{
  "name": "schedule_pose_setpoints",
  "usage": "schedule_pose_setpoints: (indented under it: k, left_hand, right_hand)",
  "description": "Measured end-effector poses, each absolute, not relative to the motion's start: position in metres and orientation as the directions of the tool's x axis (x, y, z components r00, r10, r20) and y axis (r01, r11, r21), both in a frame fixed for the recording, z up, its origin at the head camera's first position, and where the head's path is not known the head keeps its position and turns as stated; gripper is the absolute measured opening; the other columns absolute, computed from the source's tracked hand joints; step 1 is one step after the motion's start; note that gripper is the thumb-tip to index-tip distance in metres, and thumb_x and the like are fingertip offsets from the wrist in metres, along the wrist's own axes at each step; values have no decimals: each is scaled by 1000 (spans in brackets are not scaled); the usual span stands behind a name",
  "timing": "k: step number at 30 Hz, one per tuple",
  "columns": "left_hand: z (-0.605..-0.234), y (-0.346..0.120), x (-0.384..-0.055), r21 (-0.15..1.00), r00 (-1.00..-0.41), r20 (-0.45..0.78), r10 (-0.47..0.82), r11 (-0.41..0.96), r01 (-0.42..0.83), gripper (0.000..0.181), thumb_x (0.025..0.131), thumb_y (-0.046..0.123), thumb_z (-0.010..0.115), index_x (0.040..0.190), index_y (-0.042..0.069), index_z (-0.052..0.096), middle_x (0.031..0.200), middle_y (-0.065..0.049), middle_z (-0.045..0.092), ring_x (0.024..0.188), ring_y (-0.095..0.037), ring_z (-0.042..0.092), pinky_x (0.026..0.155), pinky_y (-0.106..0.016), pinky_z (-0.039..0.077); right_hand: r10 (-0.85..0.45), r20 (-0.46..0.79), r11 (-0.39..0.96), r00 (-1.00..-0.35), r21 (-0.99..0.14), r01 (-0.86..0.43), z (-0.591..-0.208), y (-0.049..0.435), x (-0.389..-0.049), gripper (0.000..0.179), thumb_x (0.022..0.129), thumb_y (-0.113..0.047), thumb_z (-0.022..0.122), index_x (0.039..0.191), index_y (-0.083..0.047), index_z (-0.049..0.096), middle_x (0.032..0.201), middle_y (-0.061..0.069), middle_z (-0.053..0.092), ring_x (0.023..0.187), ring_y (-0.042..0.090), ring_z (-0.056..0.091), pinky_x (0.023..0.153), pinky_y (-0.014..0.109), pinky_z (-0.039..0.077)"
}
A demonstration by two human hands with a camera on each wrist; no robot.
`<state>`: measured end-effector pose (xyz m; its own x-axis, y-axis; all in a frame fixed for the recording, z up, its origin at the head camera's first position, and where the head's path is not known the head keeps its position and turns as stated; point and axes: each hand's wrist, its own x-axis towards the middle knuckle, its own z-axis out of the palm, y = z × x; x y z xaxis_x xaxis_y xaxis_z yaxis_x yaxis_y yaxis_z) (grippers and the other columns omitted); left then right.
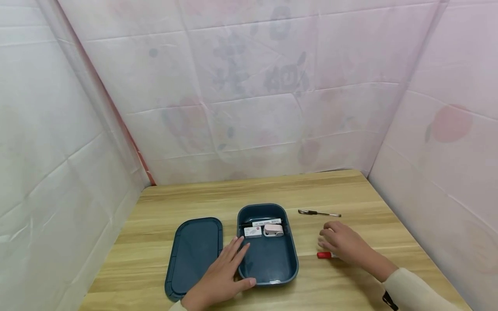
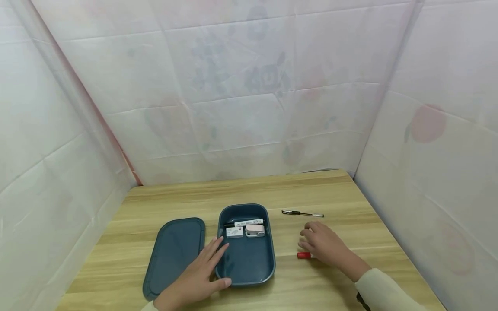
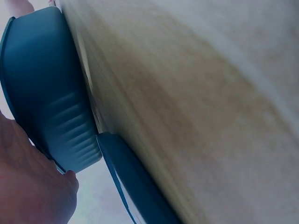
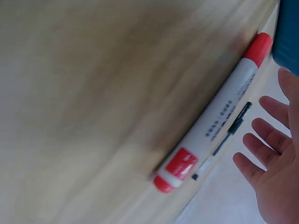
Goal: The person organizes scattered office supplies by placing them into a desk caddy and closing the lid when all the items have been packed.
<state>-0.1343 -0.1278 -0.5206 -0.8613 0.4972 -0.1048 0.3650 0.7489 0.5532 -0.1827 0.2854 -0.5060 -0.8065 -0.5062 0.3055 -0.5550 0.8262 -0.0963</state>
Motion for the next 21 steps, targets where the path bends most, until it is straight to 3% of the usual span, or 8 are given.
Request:
schedule_pose_setpoints:
  k: [13,21]
  left_hand:
    - [-523,-126,-133,556,-866,-113,488,753,352,90,89,79,48,162,38,16,170,16,0,158,-23,0,117,-69,22]
    - [-520,-129,-133,561,-868,-111,484,752,347,90,89,78,50,162,37,16,170,14,0,158,-25,1,117,-70,22]
  right_hand:
    - [-480,334,847,-811,-64,-527,-515,322,-157,27,86,-31,80,104,-12,75,102,-2,64,90,17,63,78,39,56]
    - [-417,291,875,-861,-130,-467,-517,333,-145,23,88,-31,79,106,-17,74,104,-5,63,92,13,62,80,39,57]
